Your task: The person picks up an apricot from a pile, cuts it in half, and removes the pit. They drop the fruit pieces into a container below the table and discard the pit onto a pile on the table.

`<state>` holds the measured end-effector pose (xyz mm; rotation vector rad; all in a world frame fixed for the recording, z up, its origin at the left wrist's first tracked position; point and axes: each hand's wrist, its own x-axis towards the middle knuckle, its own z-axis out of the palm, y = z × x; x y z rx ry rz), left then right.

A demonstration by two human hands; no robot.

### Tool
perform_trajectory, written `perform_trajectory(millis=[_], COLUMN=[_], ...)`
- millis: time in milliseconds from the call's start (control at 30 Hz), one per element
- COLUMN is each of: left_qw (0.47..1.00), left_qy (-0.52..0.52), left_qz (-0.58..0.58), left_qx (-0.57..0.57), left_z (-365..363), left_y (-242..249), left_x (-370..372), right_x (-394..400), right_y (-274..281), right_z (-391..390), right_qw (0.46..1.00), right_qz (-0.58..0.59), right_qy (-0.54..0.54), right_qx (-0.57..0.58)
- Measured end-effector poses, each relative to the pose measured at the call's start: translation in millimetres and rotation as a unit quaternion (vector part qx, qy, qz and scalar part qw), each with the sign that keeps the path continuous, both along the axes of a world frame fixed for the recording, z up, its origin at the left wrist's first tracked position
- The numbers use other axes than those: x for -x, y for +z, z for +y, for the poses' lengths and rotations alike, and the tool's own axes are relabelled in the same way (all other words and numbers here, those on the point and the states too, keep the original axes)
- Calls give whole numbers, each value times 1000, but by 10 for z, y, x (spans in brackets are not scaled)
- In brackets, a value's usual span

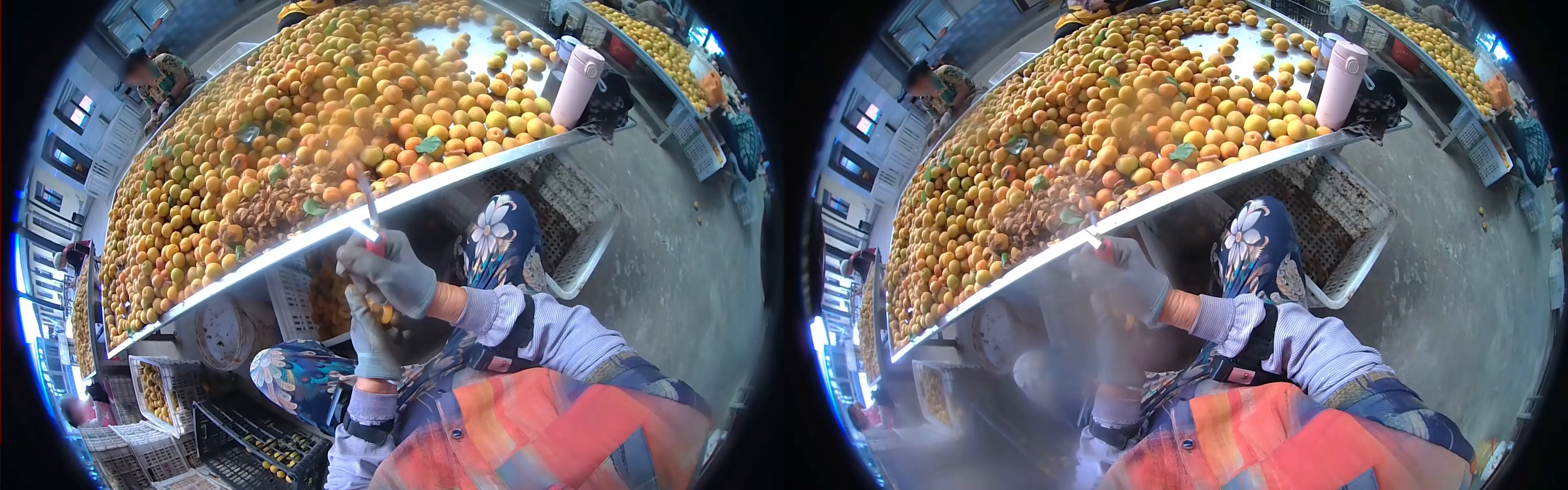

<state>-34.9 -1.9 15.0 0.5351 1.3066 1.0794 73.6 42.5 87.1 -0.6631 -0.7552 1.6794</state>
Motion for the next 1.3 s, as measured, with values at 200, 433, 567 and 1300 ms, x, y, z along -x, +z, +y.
perform_trajectory(millis=[200,433,567,1300], left_qw=[773,999,994,967], left_qy=[-147,14,41,-132], left_qz=[479,13,-52,-187], left_qx=[-389,34,81,-110], left_z=[157,-6,0,1257], left_y=[-1138,118,61,-63], left_x=[231,-207,-222,54], right_x=[138,3,-39,-815], right_y=[-389,-287,-390,-28], right_z=[8,99,191,593], right_qw=[946,987,974,965], right_qz=[-219,48,133,176], right_qy=[-61,-120,-123,-191], right_qx=[-232,100,136,37])
